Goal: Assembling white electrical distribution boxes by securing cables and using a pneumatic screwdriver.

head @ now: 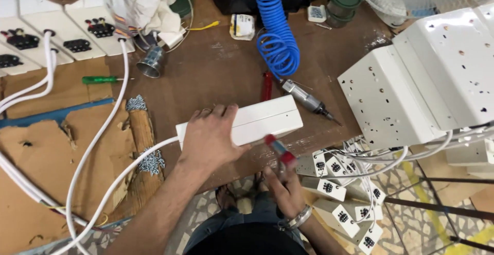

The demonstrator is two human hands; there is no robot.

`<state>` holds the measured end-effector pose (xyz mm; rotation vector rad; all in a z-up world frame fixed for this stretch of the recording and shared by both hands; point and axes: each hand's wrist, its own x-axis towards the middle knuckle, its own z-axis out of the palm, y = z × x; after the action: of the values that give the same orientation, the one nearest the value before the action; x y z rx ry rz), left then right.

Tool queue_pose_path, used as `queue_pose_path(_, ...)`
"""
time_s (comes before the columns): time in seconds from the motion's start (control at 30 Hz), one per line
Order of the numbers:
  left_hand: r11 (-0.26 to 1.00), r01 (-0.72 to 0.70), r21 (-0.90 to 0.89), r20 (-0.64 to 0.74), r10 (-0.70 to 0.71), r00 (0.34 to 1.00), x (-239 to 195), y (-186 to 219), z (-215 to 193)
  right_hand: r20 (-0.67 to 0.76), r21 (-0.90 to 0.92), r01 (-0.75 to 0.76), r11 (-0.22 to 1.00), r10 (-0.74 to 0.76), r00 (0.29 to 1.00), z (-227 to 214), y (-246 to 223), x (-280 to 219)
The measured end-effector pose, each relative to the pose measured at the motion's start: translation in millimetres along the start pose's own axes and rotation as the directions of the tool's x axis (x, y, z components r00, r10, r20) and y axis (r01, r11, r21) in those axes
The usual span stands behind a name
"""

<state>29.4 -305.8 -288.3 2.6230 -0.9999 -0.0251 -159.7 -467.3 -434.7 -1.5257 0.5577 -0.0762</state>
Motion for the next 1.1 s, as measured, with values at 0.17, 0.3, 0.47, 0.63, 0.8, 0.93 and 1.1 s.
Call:
queue_pose_path(0.17, 1.000, 0.021, -0.009, 0.028, -0.020, 0.999, 1, 2, -5, -0.100, 0.254, 0.321, 0.912, -0.305, 0.947, -18, 26, 11)
queue_pose_path(0.3, 0.999, 0.021, -0.031, -0.021, -0.022, 1.000, 4, 2, -2, -0.071, 0.148, 0.066, 0.987, -0.056, 0.996, -24, 19, 16)
queue_pose_path(0.47, 0.998, 0.054, -0.029, 0.003, -0.054, 0.999, 4, 5, -6, -0.093, 0.100, 0.051, 0.994, -0.042, 0.995, -38, 27, 26)
queue_pose_path(0.63, 0.998, 0.047, -0.041, -0.038, -0.048, 0.998, 2, 5, -9, -0.468, -0.434, -0.165, 0.886, -0.066, 0.881, -100, 20, 47)
queue_pose_path(0.8, 0.999, 0.051, -0.018, -0.048, -0.052, 0.998, 3, 6, -10, -0.339, -0.835, -0.122, 0.536, -0.329, 0.881, -164, -54, 124)
queue_pose_path(0.93, 0.993, 0.115, 0.007, 0.028, -0.115, 0.993, 0, 14, -16, -0.154, -0.945, 0.008, 0.326, -0.467, 0.871, -181, -68, 193)
queue_pose_path(1.1, 0.995, 0.095, 0.002, -0.438, -0.084, 0.895, -31, 32, 9, 0.173, -0.912, 0.329, 0.244, -0.499, 0.849, -134, -78, 202)
